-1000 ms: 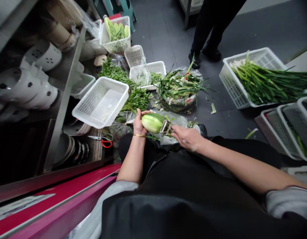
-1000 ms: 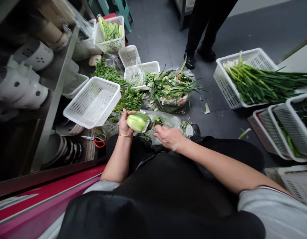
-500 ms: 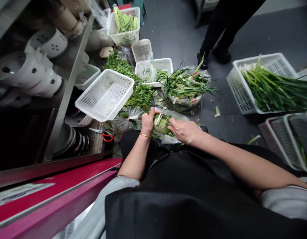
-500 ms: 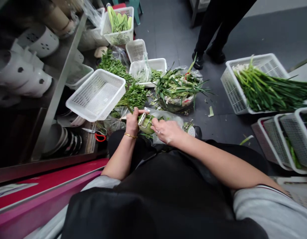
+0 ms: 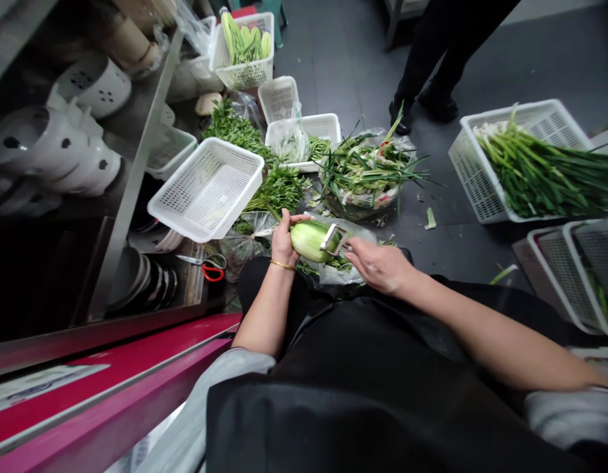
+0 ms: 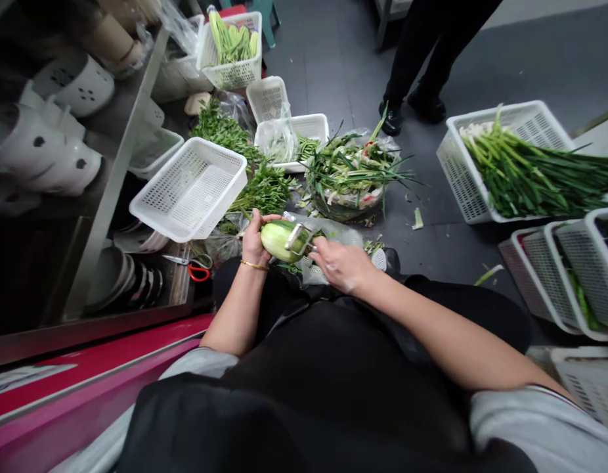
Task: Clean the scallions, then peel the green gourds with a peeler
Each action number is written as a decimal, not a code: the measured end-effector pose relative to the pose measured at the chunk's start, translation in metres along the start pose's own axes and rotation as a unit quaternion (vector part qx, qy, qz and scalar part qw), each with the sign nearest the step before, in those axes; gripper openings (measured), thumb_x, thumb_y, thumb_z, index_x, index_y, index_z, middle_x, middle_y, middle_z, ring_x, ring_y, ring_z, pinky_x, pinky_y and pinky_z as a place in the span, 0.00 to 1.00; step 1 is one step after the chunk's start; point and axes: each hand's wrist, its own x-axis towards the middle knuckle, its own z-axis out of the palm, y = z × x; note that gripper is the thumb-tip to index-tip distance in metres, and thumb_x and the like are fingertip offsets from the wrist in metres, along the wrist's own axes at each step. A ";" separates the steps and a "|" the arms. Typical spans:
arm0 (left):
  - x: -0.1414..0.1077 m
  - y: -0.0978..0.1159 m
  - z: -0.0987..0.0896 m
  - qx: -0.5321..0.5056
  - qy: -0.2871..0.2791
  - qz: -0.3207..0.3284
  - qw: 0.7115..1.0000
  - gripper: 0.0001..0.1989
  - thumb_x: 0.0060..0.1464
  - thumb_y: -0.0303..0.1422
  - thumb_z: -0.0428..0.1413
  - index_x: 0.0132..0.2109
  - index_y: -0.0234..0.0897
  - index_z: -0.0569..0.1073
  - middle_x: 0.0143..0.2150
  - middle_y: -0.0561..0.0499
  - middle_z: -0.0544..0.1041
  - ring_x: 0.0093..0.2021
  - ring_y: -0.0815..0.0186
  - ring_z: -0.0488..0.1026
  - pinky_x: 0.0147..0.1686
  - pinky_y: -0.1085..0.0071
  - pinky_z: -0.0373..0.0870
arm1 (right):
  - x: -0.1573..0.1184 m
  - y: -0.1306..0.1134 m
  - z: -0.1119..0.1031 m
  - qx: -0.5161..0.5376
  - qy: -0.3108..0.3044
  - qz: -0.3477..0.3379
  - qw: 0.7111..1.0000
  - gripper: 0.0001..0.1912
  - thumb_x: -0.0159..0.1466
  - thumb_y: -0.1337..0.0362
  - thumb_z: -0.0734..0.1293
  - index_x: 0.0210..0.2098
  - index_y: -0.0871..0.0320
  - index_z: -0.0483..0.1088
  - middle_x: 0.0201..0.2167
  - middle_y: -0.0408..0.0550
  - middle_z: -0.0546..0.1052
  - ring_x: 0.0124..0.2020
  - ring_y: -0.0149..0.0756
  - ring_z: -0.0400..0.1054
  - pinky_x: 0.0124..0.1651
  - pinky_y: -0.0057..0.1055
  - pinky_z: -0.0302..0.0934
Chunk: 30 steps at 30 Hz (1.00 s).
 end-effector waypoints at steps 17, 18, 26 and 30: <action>-0.017 -0.003 0.005 0.114 -0.048 0.137 0.983 0.10 0.51 0.36 0.59 0.27 0.37 0.79 0.32 0.48 0.77 0.42 0.60 0.73 0.46 0.69 0.67 | 0.011 -0.005 -0.009 -0.004 -0.001 -0.041 0.999 0.19 0.70 0.54 0.49 0.50 0.58 0.61 0.41 0.52 0.77 0.35 0.40 0.72 0.28 0.30 0.50; -0.015 -0.004 0.005 0.119 -0.049 0.135 0.983 0.11 0.51 0.37 0.59 0.26 0.36 0.79 0.31 0.48 0.77 0.41 0.61 0.73 0.45 0.69 0.68 | 0.009 -0.004 -0.001 -0.006 -0.002 -0.039 0.999 0.19 0.70 0.55 0.49 0.50 0.59 0.61 0.40 0.52 0.77 0.34 0.40 0.72 0.27 0.30 0.49; 0.004 0.000 -0.008 0.065 0.016 0.057 0.996 0.20 0.54 0.42 0.52 0.27 0.33 0.79 0.21 0.49 0.76 0.27 0.63 0.74 0.30 0.70 0.68 | -0.057 0.069 0.059 0.005 -0.086 0.040 0.996 0.18 0.70 0.56 0.49 0.47 0.59 0.63 0.29 0.50 0.77 0.29 0.40 0.72 0.28 0.30 0.52; -0.003 0.003 0.000 0.102 -0.012 0.060 0.993 0.19 0.55 0.41 0.52 0.25 0.34 0.79 0.21 0.50 0.76 0.25 0.66 0.72 0.29 0.72 0.67 | -0.021 0.027 0.007 0.032 -0.016 -0.017 0.999 0.20 0.70 0.55 0.48 0.51 0.58 0.61 0.35 0.52 0.77 0.32 0.41 0.71 0.30 0.31 0.53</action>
